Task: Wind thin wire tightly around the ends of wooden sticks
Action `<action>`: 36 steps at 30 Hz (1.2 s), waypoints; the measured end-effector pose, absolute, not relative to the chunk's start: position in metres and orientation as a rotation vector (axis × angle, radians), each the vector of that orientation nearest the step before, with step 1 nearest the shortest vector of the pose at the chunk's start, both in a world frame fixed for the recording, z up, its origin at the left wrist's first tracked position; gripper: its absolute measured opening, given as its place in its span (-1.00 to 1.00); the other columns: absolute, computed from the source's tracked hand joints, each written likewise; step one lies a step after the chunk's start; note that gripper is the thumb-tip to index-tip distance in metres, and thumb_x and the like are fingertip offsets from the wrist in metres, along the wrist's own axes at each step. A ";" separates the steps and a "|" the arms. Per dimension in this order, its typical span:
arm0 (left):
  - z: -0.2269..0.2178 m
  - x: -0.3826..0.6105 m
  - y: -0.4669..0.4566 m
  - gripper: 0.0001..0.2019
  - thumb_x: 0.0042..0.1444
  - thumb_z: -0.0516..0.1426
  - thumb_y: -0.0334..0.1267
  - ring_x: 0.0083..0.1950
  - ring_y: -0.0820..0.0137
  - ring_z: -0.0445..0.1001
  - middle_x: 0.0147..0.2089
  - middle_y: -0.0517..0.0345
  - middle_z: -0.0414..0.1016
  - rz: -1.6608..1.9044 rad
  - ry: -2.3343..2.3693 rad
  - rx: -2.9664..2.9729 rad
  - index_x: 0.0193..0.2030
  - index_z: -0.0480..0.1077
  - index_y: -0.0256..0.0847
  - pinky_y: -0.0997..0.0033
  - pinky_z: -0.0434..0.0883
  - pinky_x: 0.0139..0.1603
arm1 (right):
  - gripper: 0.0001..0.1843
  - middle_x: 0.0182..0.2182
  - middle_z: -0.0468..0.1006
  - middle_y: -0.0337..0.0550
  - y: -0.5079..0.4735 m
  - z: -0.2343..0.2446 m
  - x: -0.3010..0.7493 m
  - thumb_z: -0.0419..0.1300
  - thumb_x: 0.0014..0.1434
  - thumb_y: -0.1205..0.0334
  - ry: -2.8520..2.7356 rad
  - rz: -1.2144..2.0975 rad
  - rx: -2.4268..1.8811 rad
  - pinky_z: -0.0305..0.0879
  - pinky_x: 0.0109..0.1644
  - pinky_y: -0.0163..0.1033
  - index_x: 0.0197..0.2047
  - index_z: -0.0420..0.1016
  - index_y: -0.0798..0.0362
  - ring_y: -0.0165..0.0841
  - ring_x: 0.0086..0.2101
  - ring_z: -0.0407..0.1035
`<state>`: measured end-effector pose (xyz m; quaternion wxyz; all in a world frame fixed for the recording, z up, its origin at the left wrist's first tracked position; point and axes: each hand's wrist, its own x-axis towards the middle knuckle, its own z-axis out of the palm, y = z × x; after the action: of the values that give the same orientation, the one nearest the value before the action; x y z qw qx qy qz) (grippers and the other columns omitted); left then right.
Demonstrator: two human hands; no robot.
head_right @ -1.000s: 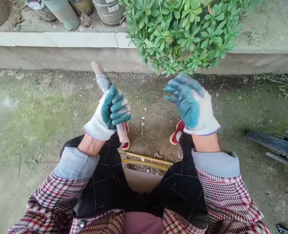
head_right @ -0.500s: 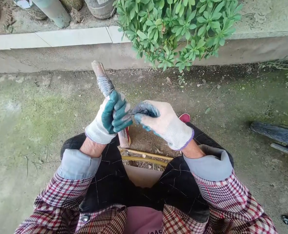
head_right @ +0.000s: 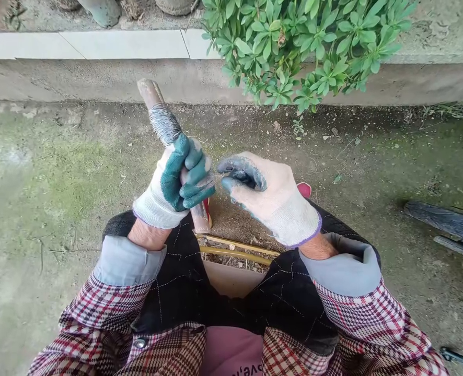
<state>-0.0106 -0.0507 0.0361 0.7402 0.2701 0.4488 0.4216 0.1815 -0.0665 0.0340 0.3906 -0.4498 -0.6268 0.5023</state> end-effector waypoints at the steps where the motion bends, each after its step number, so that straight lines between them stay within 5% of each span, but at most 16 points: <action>1: 0.036 -0.011 -0.051 -0.60 0.45 0.03 -0.01 -0.70 0.62 0.05 -0.53 0.27 0.27 0.959 0.969 0.603 -0.39 0.27 -0.16 0.53 0.09 -0.68 | -0.80 -0.21 0.69 -0.19 -0.065 0.033 0.183 0.33 0.21 0.38 -1.604 1.245 -1.160 0.62 0.08 0.01 -0.14 0.68 -0.09 -0.20 -0.18 0.60; 6: 0.032 -0.014 -0.049 -0.84 0.34 0.10 -0.19 -0.72 0.68 0.02 -0.21 0.17 0.65 1.066 0.885 0.558 -0.12 0.48 -0.17 0.52 0.03 -0.73 | -0.76 -0.27 0.67 -0.23 -0.056 0.026 0.196 0.34 0.14 0.43 -1.567 1.114 -1.203 0.62 0.04 0.00 -0.19 0.66 -0.12 -0.22 -0.24 0.57; 9: 0.029 -0.016 -0.050 -0.73 0.26 0.21 -0.11 -0.72 0.66 0.00 -0.15 0.12 0.70 1.046 0.852 0.532 0.05 0.50 -0.12 0.48 0.03 -0.74 | -0.81 -0.30 0.67 -0.23 -0.051 0.021 0.204 0.37 0.14 0.37 -1.543 1.073 -1.232 0.64 -0.02 -0.03 -0.22 0.66 -0.14 -0.22 -0.27 0.56; 14: 0.026 -0.020 -0.050 -0.66 0.19 0.27 -0.01 -0.69 0.64 -0.03 -0.04 0.09 0.72 1.065 0.892 0.564 0.04 0.55 -0.07 0.45 0.06 -0.74 | -0.80 -0.27 0.69 -0.22 -0.050 0.013 0.212 0.37 0.18 0.31 -1.666 0.943 -1.270 0.63 -0.05 -0.01 -0.14 0.69 -0.16 -0.19 -0.28 0.57; 24: 0.034 -0.018 -0.051 -0.75 0.32 0.08 -0.11 -0.72 0.63 0.02 -0.03 0.17 0.70 1.144 0.971 0.607 -0.06 0.55 -0.06 0.40 0.03 -0.73 | -0.90 -0.36 0.62 -0.16 -0.055 0.022 0.209 0.32 0.19 0.24 -1.935 0.668 -1.437 0.52 -0.03 0.08 -0.21 0.64 -0.12 -0.13 -0.34 0.50; 30: 0.031 -0.018 -0.052 -0.67 0.13 0.33 -0.04 -0.69 0.63 0.10 -0.04 0.06 0.69 1.169 0.912 0.665 -0.05 0.50 -0.15 0.43 0.07 -0.73 | -0.90 -0.43 0.53 -0.20 -0.054 0.011 0.206 0.37 0.13 0.26 -1.820 0.644 -1.484 0.51 -0.06 0.00 -0.26 0.58 -0.11 -0.20 -0.40 0.42; 36: 0.009 -0.025 -0.038 -0.73 0.16 0.28 -0.22 -0.65 0.62 0.18 -0.24 0.15 0.60 0.977 1.389 0.963 -0.01 0.47 -0.19 0.48 0.24 -0.64 | -0.90 -0.40 0.59 -0.18 -0.057 0.010 0.211 0.32 0.17 0.25 -1.849 0.639 -1.548 0.48 -0.14 0.03 -0.21 0.58 -0.11 -0.15 -0.36 0.47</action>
<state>-0.0255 -0.0378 0.0091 0.5604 0.4085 0.5894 0.4144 0.2114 -0.0572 0.0098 0.3178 -0.5883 -0.7028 0.2429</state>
